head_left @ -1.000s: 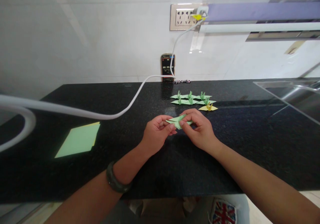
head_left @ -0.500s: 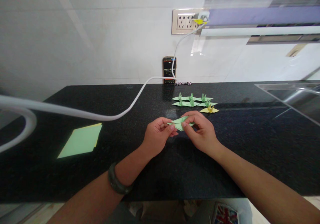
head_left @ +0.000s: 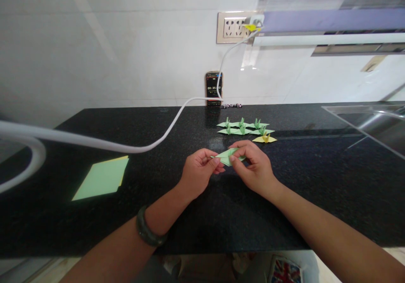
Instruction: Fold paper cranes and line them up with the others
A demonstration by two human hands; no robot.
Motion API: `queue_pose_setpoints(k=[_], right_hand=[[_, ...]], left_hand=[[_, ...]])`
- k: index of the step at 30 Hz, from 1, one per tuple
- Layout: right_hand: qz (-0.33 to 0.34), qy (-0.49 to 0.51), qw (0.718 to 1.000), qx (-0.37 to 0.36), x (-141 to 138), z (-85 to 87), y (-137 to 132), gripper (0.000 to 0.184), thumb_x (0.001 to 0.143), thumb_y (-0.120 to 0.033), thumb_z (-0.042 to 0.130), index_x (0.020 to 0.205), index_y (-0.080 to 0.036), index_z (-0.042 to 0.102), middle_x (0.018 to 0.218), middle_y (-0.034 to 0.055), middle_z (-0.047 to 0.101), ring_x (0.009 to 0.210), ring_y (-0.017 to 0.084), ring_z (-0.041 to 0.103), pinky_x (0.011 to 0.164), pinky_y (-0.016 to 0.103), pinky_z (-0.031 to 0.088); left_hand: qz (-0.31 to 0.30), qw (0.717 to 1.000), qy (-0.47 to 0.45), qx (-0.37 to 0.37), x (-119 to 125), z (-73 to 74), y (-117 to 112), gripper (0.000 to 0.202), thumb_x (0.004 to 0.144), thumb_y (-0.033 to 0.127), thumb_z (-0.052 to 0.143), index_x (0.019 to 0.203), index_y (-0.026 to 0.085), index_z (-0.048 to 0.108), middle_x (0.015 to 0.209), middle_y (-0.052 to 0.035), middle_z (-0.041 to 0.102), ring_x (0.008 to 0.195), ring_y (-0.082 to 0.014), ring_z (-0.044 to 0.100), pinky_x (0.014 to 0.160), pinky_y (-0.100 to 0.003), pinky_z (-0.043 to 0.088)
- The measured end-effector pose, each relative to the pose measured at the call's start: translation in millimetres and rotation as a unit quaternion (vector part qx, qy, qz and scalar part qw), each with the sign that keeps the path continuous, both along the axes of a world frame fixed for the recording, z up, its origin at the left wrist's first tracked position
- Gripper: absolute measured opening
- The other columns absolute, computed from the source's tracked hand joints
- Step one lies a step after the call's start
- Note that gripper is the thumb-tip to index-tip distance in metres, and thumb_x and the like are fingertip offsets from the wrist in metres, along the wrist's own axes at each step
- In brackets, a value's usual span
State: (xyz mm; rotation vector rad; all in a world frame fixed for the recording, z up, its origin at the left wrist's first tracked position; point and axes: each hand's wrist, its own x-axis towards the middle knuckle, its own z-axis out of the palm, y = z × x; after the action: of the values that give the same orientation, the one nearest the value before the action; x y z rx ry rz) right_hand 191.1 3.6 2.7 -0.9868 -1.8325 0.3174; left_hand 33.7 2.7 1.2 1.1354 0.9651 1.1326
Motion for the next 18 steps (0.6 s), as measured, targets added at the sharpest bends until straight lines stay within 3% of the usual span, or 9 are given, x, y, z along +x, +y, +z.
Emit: queue_pose_setpoints(k=[8,18], right_hand=[[-0.008,0.007,1.0,-0.01,0.7,-0.7,1.5,0.006,0.073,-0.015,0.053,0.069,-0.019,0.052,0.086,0.0048,0.056,0.079,0.016,0.054,0.069,0.03,0.043],[0.032,-0.016,0.999,-0.03,1.9,-0.5,3.2,0.008,0.072,-0.016,0.056,0.078,-0.02,0.058,0.09,0.0049,0.053,0.085,0.016,0.052,0.075,0.032,0.042]], left_hand=[[-0.02,0.999,-0.027,0.018,-0.9,-0.5,1.7,0.023,0.066,0.02,0.064,0.085,0.013,0.053,0.069,-0.0003,0.064,0.059,-0.0096,0.061,0.059,-0.02,0.048],[-0.026,0.998,0.006,0.054,-1.4,-5.0,2.9,0.019,0.066,0.02,0.063,0.081,0.012,0.055,0.069,-0.0018,0.064,0.065,-0.0119,0.061,0.066,-0.025,0.048]])
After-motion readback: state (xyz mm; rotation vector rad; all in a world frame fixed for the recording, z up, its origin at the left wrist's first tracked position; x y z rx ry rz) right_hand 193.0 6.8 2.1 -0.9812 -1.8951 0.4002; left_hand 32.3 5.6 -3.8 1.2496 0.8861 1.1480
